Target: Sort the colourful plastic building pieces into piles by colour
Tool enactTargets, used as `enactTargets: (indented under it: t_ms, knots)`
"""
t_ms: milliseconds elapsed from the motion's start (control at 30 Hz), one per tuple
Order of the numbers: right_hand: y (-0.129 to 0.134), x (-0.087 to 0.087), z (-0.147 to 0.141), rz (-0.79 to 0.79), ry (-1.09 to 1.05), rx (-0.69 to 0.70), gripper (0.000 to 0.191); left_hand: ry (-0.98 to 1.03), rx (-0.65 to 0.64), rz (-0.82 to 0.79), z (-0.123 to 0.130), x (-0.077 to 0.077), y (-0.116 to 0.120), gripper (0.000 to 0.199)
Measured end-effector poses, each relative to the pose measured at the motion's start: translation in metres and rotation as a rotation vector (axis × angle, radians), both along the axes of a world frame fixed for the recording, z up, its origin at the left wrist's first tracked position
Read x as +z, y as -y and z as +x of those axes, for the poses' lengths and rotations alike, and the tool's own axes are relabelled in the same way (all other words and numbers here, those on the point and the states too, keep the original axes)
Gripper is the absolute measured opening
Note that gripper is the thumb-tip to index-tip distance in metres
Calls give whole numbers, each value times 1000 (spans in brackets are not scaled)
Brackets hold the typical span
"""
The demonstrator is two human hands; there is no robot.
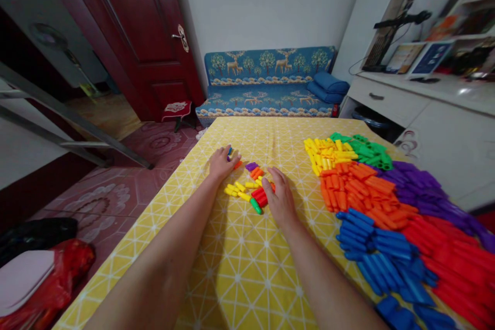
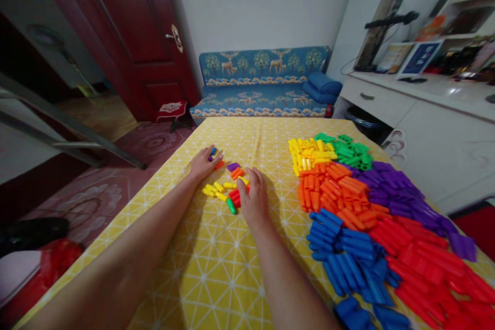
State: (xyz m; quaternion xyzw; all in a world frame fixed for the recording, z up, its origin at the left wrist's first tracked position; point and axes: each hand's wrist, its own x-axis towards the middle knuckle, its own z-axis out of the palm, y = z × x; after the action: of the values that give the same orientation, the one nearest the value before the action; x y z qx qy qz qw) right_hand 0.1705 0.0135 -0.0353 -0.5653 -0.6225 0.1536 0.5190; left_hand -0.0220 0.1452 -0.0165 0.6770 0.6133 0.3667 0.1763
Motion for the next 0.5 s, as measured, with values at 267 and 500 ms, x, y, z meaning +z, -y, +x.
enactTargets:
  t_ms: [267, 500]
  knots:
    - [-3, 7, 5, -81, -261, -7, 67, 316, -546, -221, 44, 15, 8, 57]
    - [-5, 6, 7, -73, -393, -24, 65, 61, -243, -130, 24, 12, 50, 62]
